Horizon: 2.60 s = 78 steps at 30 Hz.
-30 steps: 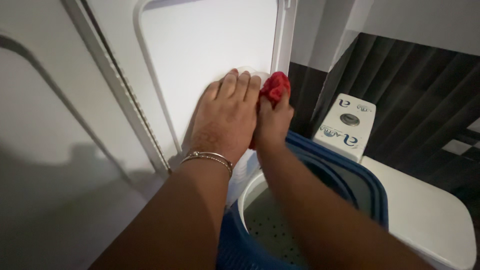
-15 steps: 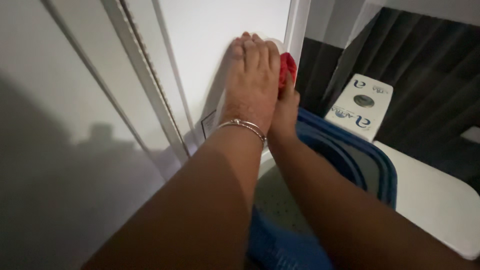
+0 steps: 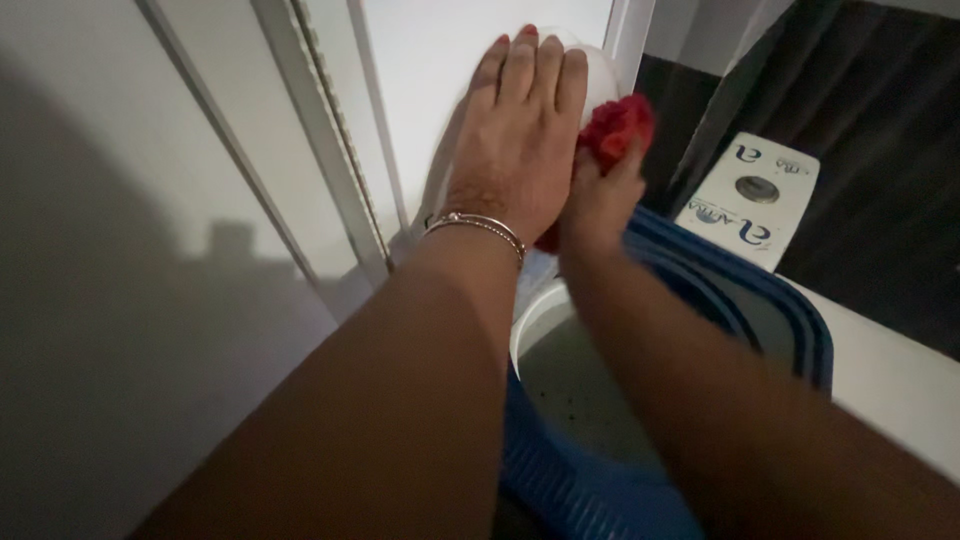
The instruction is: The person wipes the interior and exterior surfaces of a top-loading washing machine with a cloth, including the tub, the lid, and the top housing.
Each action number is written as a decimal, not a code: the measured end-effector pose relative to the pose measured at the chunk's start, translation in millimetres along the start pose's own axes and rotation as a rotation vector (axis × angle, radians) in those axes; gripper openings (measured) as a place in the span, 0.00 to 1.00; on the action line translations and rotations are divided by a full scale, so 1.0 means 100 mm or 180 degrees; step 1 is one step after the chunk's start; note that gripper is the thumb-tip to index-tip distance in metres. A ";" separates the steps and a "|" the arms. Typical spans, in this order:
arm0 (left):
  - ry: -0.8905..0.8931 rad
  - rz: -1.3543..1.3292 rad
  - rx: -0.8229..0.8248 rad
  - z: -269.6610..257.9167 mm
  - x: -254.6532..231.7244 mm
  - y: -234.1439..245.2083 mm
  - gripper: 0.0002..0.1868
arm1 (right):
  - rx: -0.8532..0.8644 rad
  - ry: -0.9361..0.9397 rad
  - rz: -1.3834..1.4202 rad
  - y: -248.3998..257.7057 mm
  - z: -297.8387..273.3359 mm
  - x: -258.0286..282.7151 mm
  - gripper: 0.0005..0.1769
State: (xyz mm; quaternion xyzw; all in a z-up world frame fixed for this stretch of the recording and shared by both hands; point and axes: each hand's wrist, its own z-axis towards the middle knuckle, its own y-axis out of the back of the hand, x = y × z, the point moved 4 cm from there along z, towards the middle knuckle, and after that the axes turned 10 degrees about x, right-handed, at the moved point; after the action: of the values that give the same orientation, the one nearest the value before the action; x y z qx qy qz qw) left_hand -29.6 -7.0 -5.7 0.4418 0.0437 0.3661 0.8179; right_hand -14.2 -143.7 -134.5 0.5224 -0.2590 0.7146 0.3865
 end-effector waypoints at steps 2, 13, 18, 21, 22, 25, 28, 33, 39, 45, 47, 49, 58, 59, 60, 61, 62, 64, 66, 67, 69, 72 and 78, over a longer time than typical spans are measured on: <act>0.0031 0.0113 0.0230 -0.06 -0.02 -0.01 0.28 | -0.0015 -0.0541 0.0011 0.06 0.05 0.09 0.35; 0.0104 0.0109 0.0290 -0.03 -0.03 0.00 0.30 | 0.0290 -0.0949 0.0221 0.07 -0.10 0.16 0.34; 0.0016 -0.0034 0.0199 -0.01 0.00 -0.02 0.28 | 0.0153 -0.0062 0.0122 0.04 -0.04 -0.06 0.30; -0.0008 -0.0097 0.0292 -0.01 0.00 -0.04 0.27 | 0.0071 0.0953 -0.0104 -0.01 -0.28 -0.26 0.30; -0.0013 -0.0113 0.0230 -0.01 0.00 -0.04 0.27 | 0.0011 0.1164 -0.0147 -0.01 -0.35 -0.24 0.32; 0.0012 -0.0093 0.0157 -0.02 -0.01 -0.05 0.25 | -0.0023 -0.0916 0.0309 0.06 -0.02 -0.17 0.30; 0.0032 -0.0111 0.0149 -0.01 0.01 -0.03 0.25 | 0.0111 -0.1193 0.0789 0.09 0.16 -0.01 0.27; 0.0004 -0.0143 0.0339 -0.02 0.02 0.00 0.29 | 0.0120 0.0333 0.0095 0.01 -0.28 -0.25 0.29; -0.0002 -0.0173 0.0038 -0.03 0.03 -0.05 0.26 | 0.0150 -0.0918 0.0667 0.18 0.06 0.08 0.30; 0.0017 -0.0210 0.0061 0.02 0.02 -0.05 0.26 | 0.0311 -0.0163 0.0274 0.12 -0.22 0.01 0.28; -0.0045 -0.0263 0.0167 -0.03 0.02 -0.02 0.28 | 0.0325 0.0056 0.0119 0.08 -0.25 -0.17 0.28; -0.0036 -0.0244 0.0241 -0.01 0.01 0.00 0.29 | 0.0293 -0.0437 -0.0145 0.11 -0.11 -0.34 0.29; 0.0001 -0.0101 0.0263 -0.02 0.01 -0.02 0.27 | 0.0349 -0.0119 0.0335 0.11 -0.01 -0.36 0.31; -0.0034 -0.0110 0.0293 -0.02 0.01 -0.02 0.28 | 0.0349 -0.0101 0.0198 0.11 -0.04 -0.34 0.33; -0.0035 -0.0175 0.0246 -0.03 0.02 -0.01 0.28 | 0.0351 -0.0121 0.0055 0.12 -0.11 -0.33 0.34; -0.0037 -0.0240 0.0200 -0.04 0.02 0.00 0.29 | 0.0354 -0.0140 -0.0089 0.14 -0.16 -0.32 0.35; -0.0030 -0.0315 0.0139 -0.03 0.01 0.01 0.30 | 0.0249 -0.0482 0.0076 0.19 -0.10 -0.33 0.36; -0.0014 -0.0335 0.0092 -0.03 0.01 -0.01 0.27 | 0.0044 -0.1155 0.0429 0.27 0.18 -0.31 0.37; 0.0001 -0.0230 0.0094 -0.03 0.02 -0.02 0.26 | 0.0143 -0.0913 0.0748 0.37 0.47 -0.24 0.31; 0.0008 -0.0129 0.0122 -0.02 0.01 -0.02 0.26 | 0.0192 -0.0799 0.0902 0.38 0.54 -0.25 0.29; 0.0037 -0.0106 0.0199 -0.02 -0.01 -0.01 0.27 | 0.0302 -0.0538 0.0477 0.30 0.47 -0.35 0.32; 0.0055 -0.0223 0.0260 -0.02 0.01 0.02 0.27 | 0.0351 -0.0417 0.0146 0.19 0.26 -0.45 0.32; 0.0031 -0.0238 0.0374 -0.03 0.01 0.04 0.30 | 0.0270 -0.1058 0.0576 0.23 0.42 -0.31 0.30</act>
State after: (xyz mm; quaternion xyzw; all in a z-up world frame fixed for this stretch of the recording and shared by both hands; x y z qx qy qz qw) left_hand -32.0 -2.9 -4.2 0.4854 0.0856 0.3342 0.8034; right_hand -5.5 -197.8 -150.1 0.6236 -0.3349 0.6606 0.2503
